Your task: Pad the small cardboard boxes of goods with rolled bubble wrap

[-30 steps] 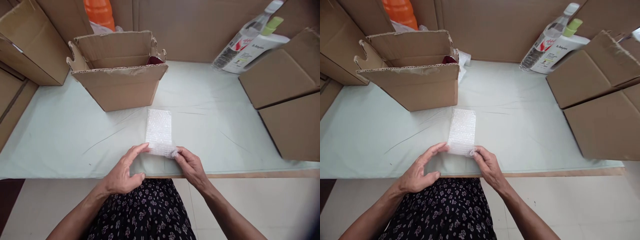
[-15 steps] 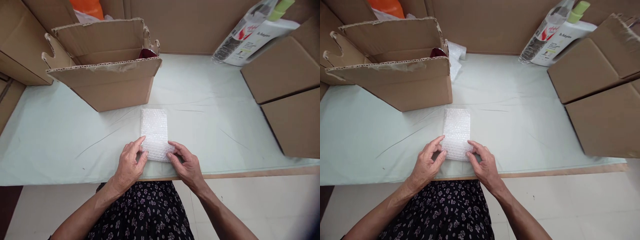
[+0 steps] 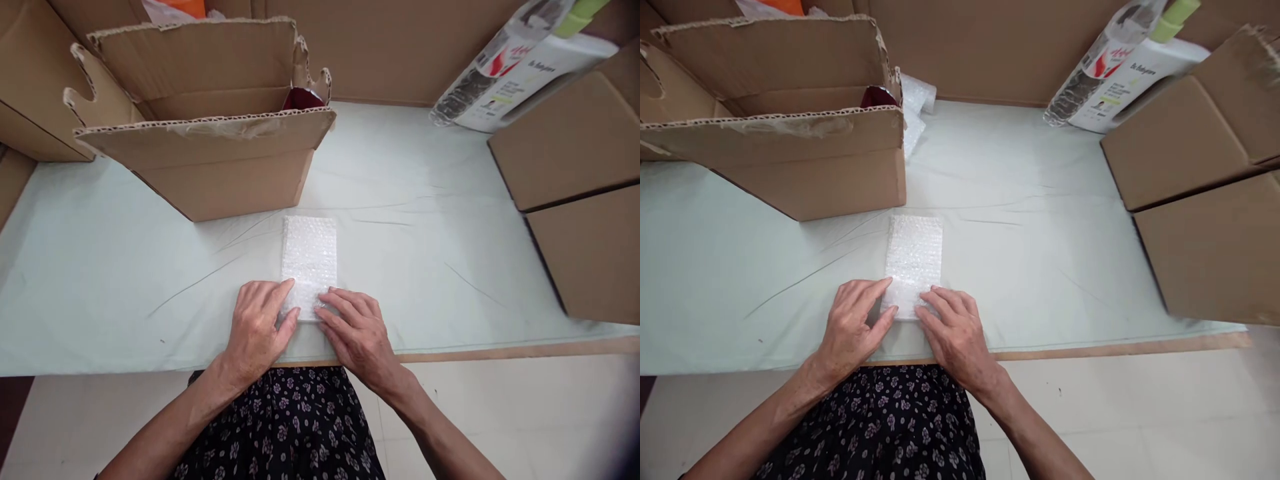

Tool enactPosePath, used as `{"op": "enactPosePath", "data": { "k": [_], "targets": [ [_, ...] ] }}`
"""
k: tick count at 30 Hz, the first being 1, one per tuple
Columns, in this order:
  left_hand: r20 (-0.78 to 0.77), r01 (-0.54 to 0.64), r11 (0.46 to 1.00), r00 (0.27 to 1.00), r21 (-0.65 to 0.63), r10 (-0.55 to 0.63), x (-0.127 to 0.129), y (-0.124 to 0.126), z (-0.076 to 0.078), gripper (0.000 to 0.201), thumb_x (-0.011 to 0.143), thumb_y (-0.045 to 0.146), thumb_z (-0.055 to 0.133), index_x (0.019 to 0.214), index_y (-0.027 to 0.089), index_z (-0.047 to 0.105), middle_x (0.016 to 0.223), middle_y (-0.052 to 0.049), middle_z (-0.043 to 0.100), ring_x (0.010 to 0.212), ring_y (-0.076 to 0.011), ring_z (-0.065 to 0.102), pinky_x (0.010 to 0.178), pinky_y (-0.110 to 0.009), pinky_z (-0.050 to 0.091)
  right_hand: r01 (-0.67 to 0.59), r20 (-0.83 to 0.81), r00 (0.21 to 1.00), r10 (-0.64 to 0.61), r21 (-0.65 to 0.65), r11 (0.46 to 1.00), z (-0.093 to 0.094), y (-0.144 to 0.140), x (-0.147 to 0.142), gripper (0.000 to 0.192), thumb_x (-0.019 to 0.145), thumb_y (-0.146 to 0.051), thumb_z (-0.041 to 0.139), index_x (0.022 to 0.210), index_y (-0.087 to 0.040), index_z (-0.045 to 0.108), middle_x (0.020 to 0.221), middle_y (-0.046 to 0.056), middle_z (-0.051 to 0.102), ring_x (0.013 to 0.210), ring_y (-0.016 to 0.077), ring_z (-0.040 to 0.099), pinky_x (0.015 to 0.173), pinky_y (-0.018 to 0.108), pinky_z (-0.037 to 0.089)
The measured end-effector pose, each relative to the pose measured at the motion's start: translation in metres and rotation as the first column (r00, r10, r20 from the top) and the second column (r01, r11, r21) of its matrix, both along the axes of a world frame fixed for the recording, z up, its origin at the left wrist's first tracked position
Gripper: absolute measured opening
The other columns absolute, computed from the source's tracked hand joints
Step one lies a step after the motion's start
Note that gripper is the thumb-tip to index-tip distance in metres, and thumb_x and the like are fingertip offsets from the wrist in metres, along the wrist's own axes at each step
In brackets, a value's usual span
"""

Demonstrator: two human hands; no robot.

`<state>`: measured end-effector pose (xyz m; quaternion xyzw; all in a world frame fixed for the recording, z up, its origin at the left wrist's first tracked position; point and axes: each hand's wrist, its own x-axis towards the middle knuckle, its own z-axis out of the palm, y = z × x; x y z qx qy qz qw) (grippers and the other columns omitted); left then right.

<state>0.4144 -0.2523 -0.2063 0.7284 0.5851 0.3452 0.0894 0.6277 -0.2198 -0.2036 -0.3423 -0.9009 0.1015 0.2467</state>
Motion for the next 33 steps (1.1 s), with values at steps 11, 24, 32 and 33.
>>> {"op": "enactPosePath", "data": {
  "k": [11,24,32,33],
  "targets": [
    [0.114,0.030,0.999,0.993,-0.014,-0.028,-0.002,-0.003,-0.003,0.032,0.094,0.011,0.059,0.126,0.010,0.060,0.085,-0.004,0.069,0.083,-0.0196,0.059,0.079,-0.036,0.048,0.126,-0.168,0.977,-0.133,-0.050,0.991,0.009,0.001,-0.005,0.023,0.097,-0.015,0.061,0.119,-0.021,0.063,0.113,0.010,0.071,0.102,0.0219,0.067,0.085,0.038,0.053],
    [0.147,0.157,0.986,0.978,-0.060,-0.147,-0.014,-0.017,0.008,0.041,0.092,0.006,0.056,0.133,0.015,0.056,0.105,-0.008,0.071,0.105,-0.0228,0.059,0.097,-0.041,0.047,-0.032,-0.128,0.992,0.008,-0.187,0.982,0.004,0.008,-0.010,0.022,0.100,-0.014,0.056,0.119,-0.021,0.063,0.100,0.004,0.075,0.094,0.0185,0.067,0.085,0.037,0.050],
    [-0.017,-0.019,0.999,1.000,-0.046,0.018,-0.014,0.007,-0.003,0.033,0.097,0.017,0.057,0.130,0.014,0.057,0.105,-0.010,0.070,0.096,-0.0257,0.061,0.086,-0.044,0.051,0.045,0.010,0.999,-0.045,0.055,0.997,0.004,0.002,-0.011,0.023,0.096,-0.018,0.063,0.119,-0.020,0.064,0.130,0.013,0.067,0.123,0.0291,0.059,0.095,0.046,0.047],
    [-0.023,-0.039,0.998,0.999,-0.042,0.038,-0.014,0.009,-0.004,0.033,0.097,0.018,0.057,0.129,0.014,0.057,0.109,-0.011,0.070,0.100,-0.0266,0.062,0.087,-0.045,0.051,0.024,0.038,0.999,-0.027,0.062,0.998,0.002,0.004,-0.013,0.022,0.096,-0.018,0.063,0.117,-0.020,0.065,0.129,0.012,0.068,0.123,0.0291,0.059,0.096,0.045,0.047]
  ]
}}
